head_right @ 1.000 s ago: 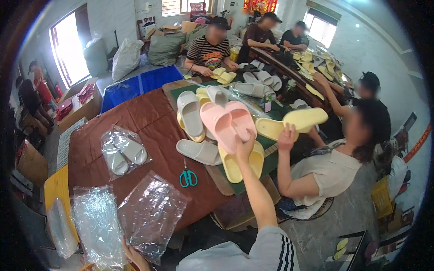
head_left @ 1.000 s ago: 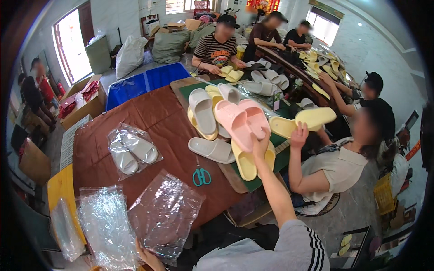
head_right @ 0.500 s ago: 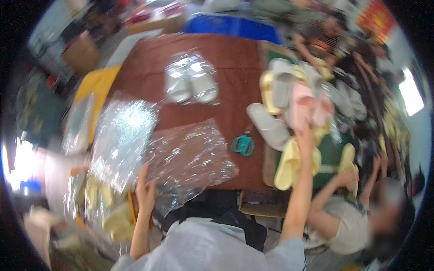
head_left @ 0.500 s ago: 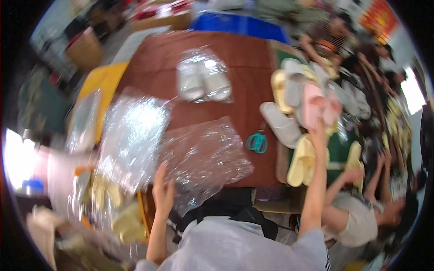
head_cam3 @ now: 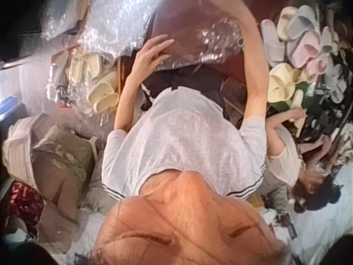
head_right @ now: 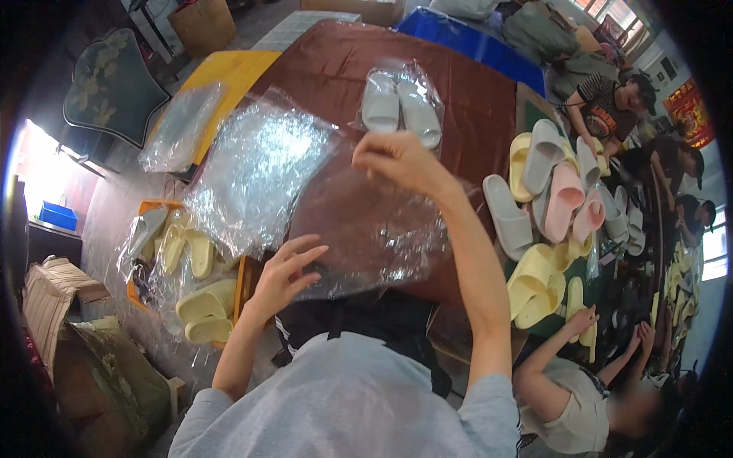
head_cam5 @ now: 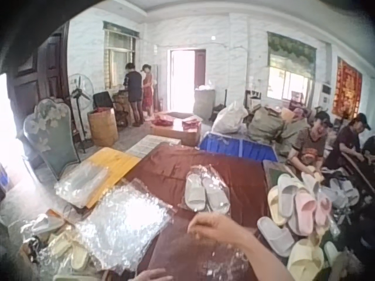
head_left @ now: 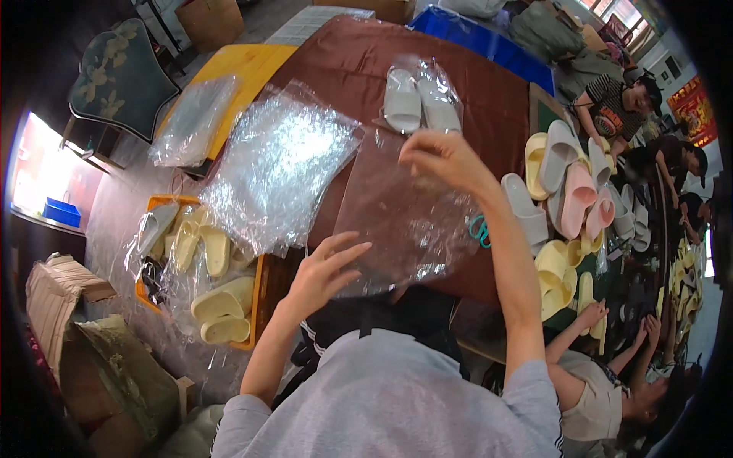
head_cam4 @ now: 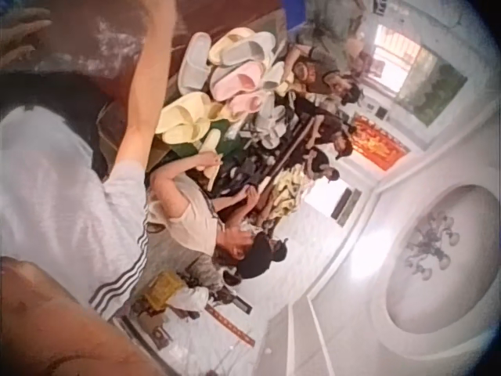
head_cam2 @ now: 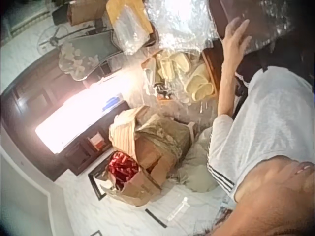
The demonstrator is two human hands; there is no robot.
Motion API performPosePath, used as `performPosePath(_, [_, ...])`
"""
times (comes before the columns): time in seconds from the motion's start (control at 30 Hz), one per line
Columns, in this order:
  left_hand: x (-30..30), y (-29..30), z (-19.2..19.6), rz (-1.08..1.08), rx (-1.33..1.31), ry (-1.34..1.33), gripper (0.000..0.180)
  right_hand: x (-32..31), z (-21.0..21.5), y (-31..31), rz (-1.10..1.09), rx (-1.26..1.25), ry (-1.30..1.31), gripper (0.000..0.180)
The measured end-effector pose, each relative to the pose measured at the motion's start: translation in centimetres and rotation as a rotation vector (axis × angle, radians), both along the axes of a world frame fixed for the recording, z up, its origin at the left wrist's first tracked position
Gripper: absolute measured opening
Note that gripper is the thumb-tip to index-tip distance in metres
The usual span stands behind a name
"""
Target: The person packages pairs of black, white, yellow, and pink slippers into plastic bags by hand. They place each pair inside a bag, smooth it out, and set the finished package onto the table.
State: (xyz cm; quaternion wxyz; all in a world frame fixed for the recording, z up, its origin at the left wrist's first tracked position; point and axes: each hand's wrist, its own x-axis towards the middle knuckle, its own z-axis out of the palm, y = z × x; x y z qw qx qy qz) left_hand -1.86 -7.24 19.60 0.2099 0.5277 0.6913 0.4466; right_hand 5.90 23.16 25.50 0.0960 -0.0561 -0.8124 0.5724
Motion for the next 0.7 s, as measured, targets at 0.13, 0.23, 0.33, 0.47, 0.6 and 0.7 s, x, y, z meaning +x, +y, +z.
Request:
performPosePath(0.13, [-1.7, -2.6, -2.6, -0.057, -0.038, -0.157, 0.034, -1.2, 1.1, -0.3, -0.124, 0.728, 0.321, 0.009])
performPosePath(0.23, [-2.8, -3.0, -2.5, -0.181, -0.185, -0.148, 0.036, -2.4, -1.4, -1.2, -0.122, 0.88, 0.381, 0.011])
performPosePath(0.33, [-3.2, -2.1, -3.0, -0.18, -0.122, -0.134, 0.041, -3.3, -4.3, -2.1, -0.126, 0.904, 0.406, 0.022])
performPosePath(0.47, [-3.5, -1.1, -7.7, 0.131, -0.125, -0.295, 0.049, 0.3, -6.4, -4.0, -0.421, 0.654, 0.365, 0.046])
performPosePath(0.6, [-3.6, -1.4, -9.9, 0.295, -0.163, -0.374, 0.046, 12.8, -16.1, -5.9, -1.039, 0.297, 0.056, 0.038])
performPosePath(0.7, [-3.4, -0.8, -11.5, 0.277, -0.169, -0.339, 0.046, 19.6, -21.3, -9.4, -1.238, -0.391, -0.234, 0.055])
